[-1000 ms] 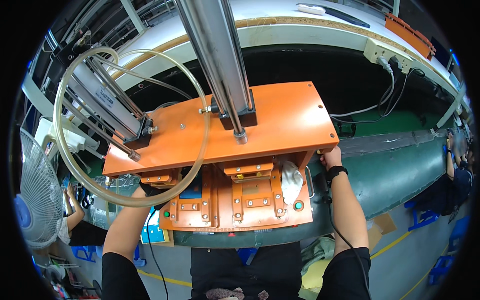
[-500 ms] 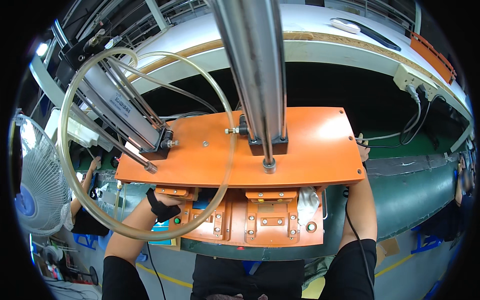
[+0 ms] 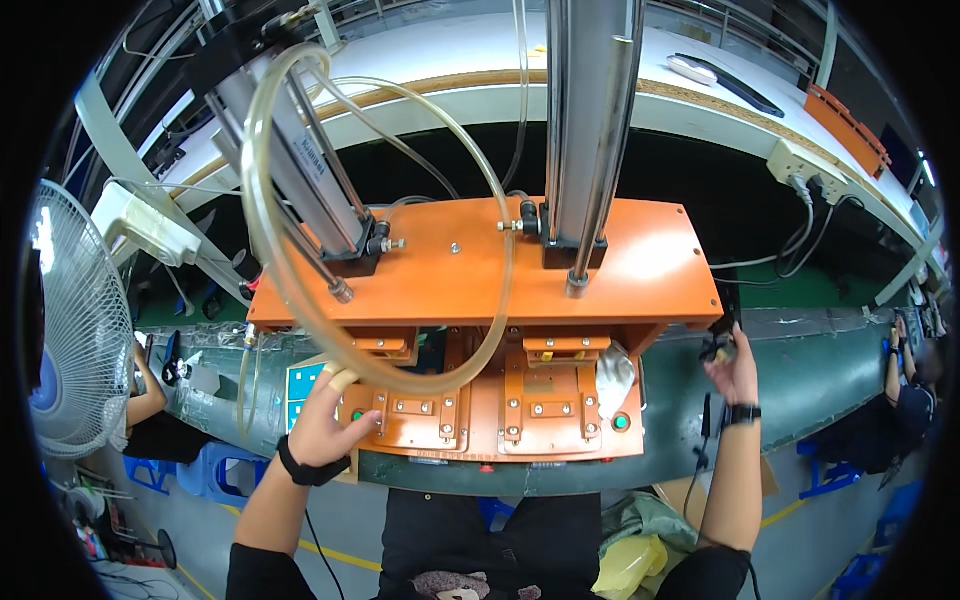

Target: Operator uses a pneumatic press machine to assemble or test black plastic electronic housings.

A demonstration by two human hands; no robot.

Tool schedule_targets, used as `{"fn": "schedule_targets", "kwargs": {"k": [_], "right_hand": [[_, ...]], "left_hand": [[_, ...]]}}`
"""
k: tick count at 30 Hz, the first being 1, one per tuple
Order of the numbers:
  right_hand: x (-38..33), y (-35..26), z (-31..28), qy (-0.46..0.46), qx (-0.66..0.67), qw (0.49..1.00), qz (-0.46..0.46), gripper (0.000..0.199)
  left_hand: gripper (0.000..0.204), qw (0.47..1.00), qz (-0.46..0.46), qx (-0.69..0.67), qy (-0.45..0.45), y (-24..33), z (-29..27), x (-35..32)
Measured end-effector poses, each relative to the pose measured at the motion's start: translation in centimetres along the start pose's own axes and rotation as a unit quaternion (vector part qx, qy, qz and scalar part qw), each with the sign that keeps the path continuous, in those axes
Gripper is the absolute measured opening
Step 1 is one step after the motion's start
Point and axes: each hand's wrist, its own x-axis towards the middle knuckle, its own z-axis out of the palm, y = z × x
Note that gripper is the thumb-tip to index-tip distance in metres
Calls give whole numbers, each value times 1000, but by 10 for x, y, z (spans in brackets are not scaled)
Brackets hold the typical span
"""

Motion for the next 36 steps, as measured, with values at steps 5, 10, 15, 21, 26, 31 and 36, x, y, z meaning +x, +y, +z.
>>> {"fn": "schedule_targets", "kwargs": {"k": [5, 10, 15, 21, 26, 31, 36], "right_hand": [[-169, 35, 38, -21, 84, 996, -36, 39], [-269, 76, 99, -165, 43, 971, -166, 76], [-282, 105, 175, -396, 80, 914, 31, 95], [-287, 195, 224, -470, 157, 836, 237, 92], [-267, 219, 250, -493, 212, 792, 289, 75], [-254, 214, 275, -458, 91, 849, 247, 85], [-247, 220, 253, -433, 8, 884, 179, 68]], "left_hand": [[52, 993, 55, -53, 87, 9, 30, -50], [64, 970, 189, -150, -10, 46, 53, -67], [87, 928, 297, -219, -54, 79, 67, -82], [98, 953, 245, -165, -70, 62, 58, -88], [81, 968, 208, -135, -41, 33, 58, -97], [78, 971, 201, -129, 18, 12, 44, -64], [75, 983, 153, -106, 6, -19, 30, -15]]}}
